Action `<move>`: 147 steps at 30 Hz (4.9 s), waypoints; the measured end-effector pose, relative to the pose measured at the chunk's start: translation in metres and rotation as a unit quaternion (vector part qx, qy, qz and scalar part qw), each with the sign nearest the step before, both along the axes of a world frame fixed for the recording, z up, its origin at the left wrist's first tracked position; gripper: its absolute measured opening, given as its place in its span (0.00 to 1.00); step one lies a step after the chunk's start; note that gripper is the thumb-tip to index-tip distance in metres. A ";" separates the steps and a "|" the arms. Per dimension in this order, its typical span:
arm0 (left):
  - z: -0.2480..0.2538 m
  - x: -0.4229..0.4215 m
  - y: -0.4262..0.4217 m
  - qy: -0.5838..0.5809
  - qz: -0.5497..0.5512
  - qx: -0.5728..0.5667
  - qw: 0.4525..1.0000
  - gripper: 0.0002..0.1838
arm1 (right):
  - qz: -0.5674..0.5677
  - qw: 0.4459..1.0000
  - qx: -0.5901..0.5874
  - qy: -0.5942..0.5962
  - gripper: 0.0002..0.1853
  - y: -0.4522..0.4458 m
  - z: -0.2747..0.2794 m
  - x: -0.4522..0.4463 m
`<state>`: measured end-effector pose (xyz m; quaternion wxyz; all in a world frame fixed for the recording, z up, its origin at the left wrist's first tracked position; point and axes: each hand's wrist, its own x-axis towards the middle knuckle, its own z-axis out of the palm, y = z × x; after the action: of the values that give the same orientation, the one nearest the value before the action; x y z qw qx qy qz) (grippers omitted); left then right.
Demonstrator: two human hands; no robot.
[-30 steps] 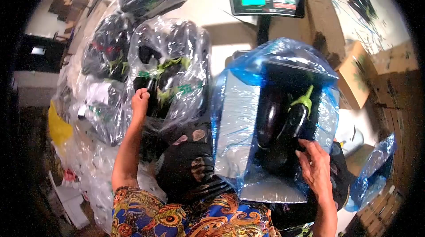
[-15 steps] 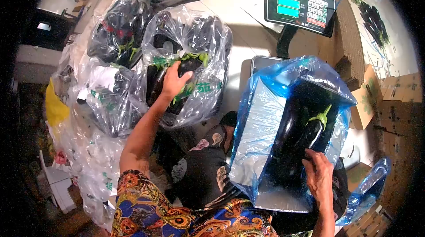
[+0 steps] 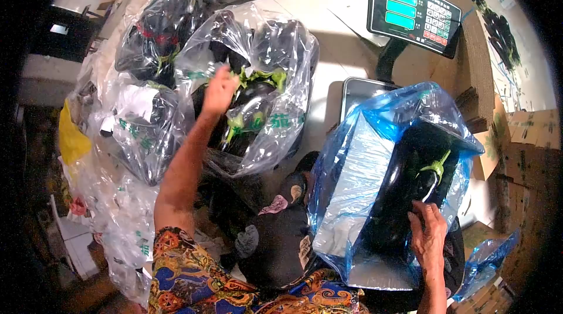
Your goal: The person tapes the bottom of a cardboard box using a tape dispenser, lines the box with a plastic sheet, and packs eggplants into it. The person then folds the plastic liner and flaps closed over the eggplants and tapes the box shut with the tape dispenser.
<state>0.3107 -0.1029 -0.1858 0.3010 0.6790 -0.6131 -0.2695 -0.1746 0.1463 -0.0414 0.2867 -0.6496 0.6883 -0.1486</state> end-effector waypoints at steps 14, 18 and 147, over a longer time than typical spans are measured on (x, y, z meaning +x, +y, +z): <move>-0.050 0.070 -0.119 -0.174 0.147 0.030 0.973 0.42 | -0.026 0.999 0.033 -0.008 0.12 -0.004 -0.001 0.006; -0.018 0.060 -0.112 -0.173 0.125 0.012 0.977 0.35 | -0.040 0.999 0.025 0.009 0.11 -0.004 -0.007 0.005; 0.168 -0.448 0.378 0.171 -0.715 0.371 0.567 0.21 | -0.786 0.496 0.254 0.267 0.28 0.662 -0.175 0.001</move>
<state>-0.1376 0.2749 -0.0175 -0.1694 0.0123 -0.6817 -0.7116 -0.1740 0.8081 -0.2169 0.0066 0.2523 0.9664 0.0488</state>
